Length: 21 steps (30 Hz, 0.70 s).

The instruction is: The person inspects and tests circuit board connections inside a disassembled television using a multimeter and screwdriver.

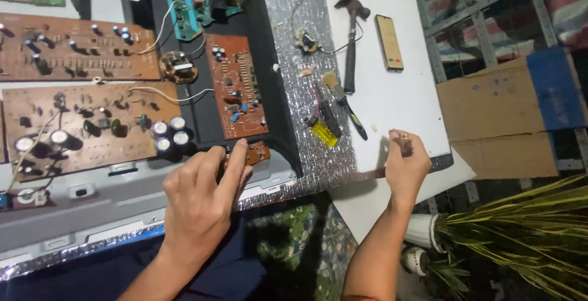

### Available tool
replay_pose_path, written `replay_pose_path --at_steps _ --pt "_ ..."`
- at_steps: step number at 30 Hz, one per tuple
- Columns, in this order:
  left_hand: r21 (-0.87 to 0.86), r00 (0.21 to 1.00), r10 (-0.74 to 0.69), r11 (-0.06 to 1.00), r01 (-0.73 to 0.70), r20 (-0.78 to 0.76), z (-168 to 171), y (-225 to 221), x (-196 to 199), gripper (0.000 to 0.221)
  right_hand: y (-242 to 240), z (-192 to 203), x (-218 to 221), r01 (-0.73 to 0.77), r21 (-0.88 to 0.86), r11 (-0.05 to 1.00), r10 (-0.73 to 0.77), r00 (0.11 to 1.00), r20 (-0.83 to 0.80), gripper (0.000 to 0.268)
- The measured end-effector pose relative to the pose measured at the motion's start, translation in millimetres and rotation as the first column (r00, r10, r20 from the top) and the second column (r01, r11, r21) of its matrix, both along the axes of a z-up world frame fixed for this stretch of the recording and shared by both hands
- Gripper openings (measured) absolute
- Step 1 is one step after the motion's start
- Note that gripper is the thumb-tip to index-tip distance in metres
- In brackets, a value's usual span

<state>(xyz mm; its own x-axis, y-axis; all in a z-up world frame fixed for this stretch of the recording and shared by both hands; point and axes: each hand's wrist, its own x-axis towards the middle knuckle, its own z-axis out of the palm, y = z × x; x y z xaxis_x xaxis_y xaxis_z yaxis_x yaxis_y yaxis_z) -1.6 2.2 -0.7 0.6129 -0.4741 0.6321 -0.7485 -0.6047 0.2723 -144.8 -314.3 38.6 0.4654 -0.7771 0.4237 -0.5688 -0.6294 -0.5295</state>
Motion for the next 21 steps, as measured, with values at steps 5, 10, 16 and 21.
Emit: replay_pose_path --at_steps 5,10,16,21 --pt "0.002 1.000 -0.007 1.000 0.007 -0.003 -1 0 1 0.043 47 13 22 -0.351 0.153 0.924 0.322 0.929 0.183 0.015" --pt "0.006 1.000 0.005 1.000 -0.005 0.000 0 1 1 0.042 85 13 42 -0.701 0.148 0.698 0.653 0.707 0.272 0.015" --pt "-0.001 1.000 0.010 1.000 -0.010 -0.003 -1 0 2 0.044 122 14 66 -0.804 0.214 0.556 0.739 0.595 0.315 0.019" --pt "-0.043 0.999 -0.019 0.999 0.018 -0.032 1 0 2 0.044 144 28 79 -0.744 0.167 0.647 0.738 0.666 0.109 0.031"
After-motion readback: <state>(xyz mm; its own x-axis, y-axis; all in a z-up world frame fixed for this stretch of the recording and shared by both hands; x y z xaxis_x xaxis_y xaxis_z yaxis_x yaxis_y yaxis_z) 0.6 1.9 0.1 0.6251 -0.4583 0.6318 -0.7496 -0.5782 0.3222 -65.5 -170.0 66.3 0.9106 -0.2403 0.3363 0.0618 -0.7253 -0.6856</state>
